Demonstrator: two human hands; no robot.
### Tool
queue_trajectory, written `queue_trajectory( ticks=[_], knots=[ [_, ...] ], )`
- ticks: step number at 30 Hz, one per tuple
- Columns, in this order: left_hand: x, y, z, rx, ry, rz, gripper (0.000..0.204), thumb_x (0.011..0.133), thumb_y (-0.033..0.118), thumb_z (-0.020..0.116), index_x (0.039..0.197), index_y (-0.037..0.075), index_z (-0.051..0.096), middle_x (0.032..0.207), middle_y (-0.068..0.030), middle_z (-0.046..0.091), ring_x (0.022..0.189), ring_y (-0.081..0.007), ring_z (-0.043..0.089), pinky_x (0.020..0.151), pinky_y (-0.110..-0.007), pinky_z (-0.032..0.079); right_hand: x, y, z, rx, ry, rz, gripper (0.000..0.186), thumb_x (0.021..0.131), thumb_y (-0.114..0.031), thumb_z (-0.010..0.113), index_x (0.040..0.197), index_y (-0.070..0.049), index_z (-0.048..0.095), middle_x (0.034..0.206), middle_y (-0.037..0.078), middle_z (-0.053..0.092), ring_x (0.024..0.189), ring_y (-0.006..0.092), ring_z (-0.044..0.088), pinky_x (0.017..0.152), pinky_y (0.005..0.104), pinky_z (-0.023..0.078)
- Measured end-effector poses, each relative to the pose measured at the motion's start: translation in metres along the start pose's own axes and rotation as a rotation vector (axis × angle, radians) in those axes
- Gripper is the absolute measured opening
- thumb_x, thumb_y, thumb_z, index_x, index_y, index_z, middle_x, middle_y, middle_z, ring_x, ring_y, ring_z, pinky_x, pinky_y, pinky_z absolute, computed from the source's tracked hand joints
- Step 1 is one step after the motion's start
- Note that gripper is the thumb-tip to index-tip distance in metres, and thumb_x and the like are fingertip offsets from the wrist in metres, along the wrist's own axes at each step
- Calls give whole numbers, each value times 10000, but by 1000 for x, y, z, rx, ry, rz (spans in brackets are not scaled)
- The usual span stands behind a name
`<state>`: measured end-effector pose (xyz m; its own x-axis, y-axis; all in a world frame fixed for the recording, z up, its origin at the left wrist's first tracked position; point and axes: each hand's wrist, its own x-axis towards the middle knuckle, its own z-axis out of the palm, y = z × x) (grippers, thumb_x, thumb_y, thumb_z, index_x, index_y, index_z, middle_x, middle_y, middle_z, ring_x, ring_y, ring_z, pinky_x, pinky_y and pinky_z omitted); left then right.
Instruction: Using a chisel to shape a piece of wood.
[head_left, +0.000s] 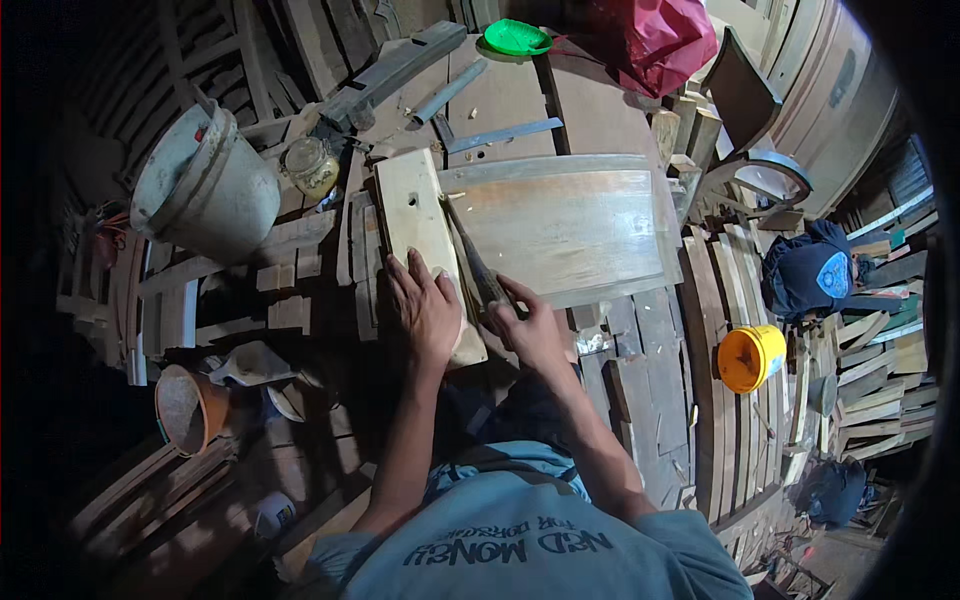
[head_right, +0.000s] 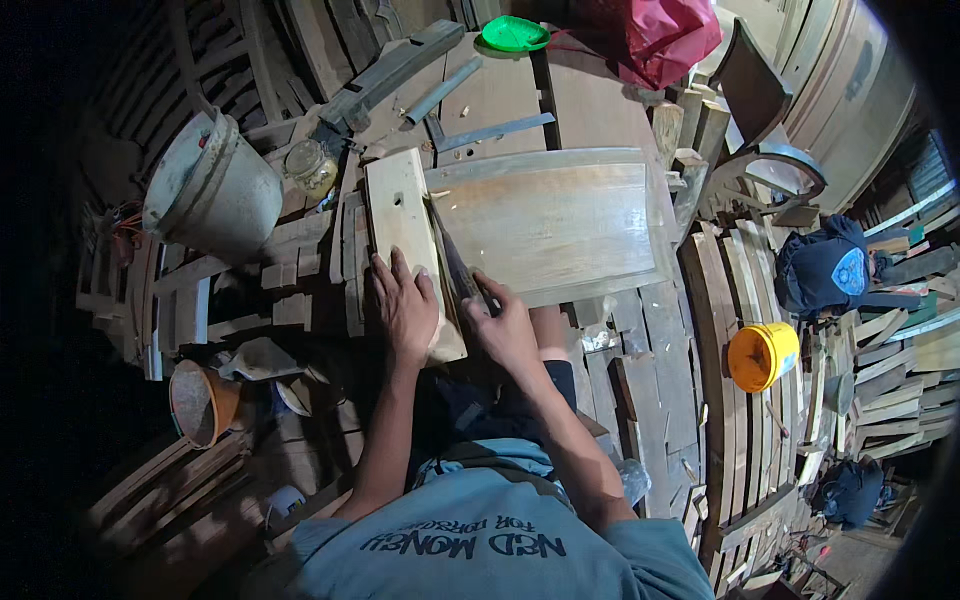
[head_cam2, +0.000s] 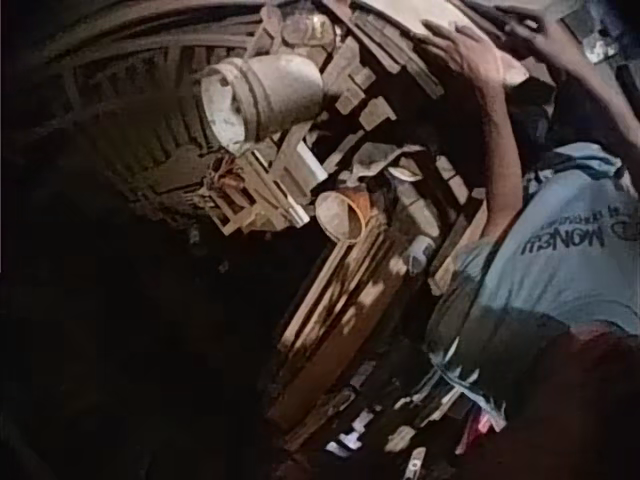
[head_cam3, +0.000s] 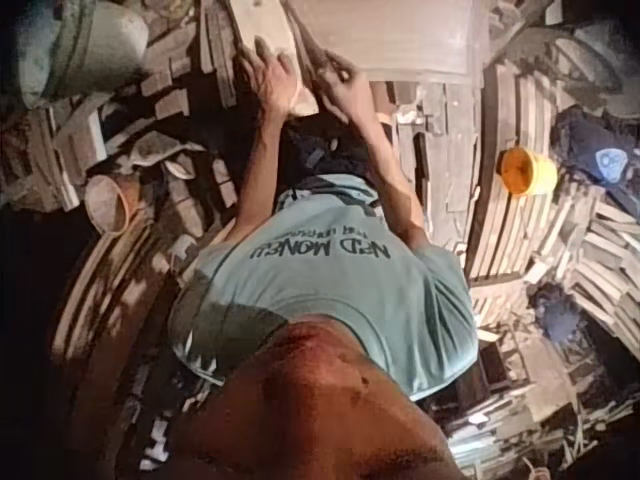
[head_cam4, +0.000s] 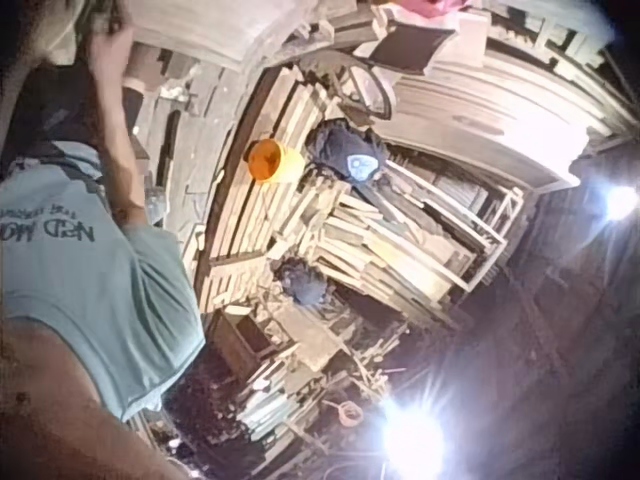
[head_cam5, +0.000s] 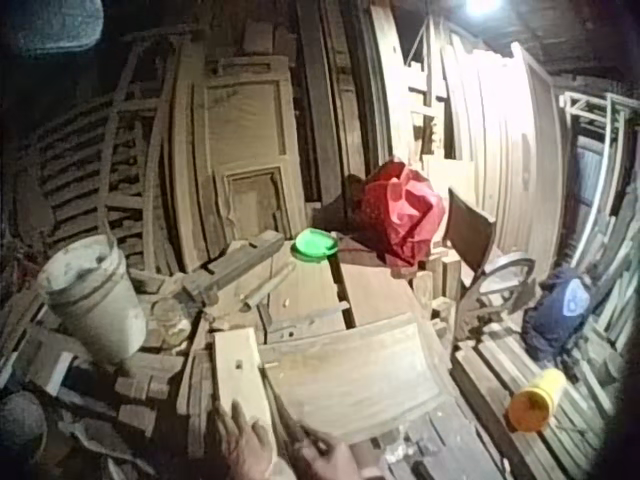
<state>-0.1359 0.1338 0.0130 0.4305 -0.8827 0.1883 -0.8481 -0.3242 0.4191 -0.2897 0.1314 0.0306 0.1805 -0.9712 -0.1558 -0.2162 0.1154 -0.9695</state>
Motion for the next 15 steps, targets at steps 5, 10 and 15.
queue_trajectory(
  ticks=[5,10,15],
  knots=[
    [-1,-4,2,-2,-3,18,570,975,273,433,1439,-42,331,1486,-358,235,1361,-483,300,1117,-495,287,-14,-22,1,-540,43,-213,504,836,-253,666,1308,-104,573,1091,156,604,933,383,641,783,444,521],
    [2,-1,9,51,60,-10,564,969,259,436,1429,-51,338,1461,-398,226,1357,-507,276,1120,-508,271,2,-10,21,-468,64,-228,479,847,-227,649,1283,-40,580,1071,223,616,944,394,642,817,428,520],
    [2,-3,-1,8,27,37,562,960,278,469,1436,8,343,1462,-376,246,1335,-521,303,1087,-530,308,51,-18,21,550,38,181,397,929,-194,607,1239,53,589,967,92,667,856,138,605,745,268,498]
  ],
)
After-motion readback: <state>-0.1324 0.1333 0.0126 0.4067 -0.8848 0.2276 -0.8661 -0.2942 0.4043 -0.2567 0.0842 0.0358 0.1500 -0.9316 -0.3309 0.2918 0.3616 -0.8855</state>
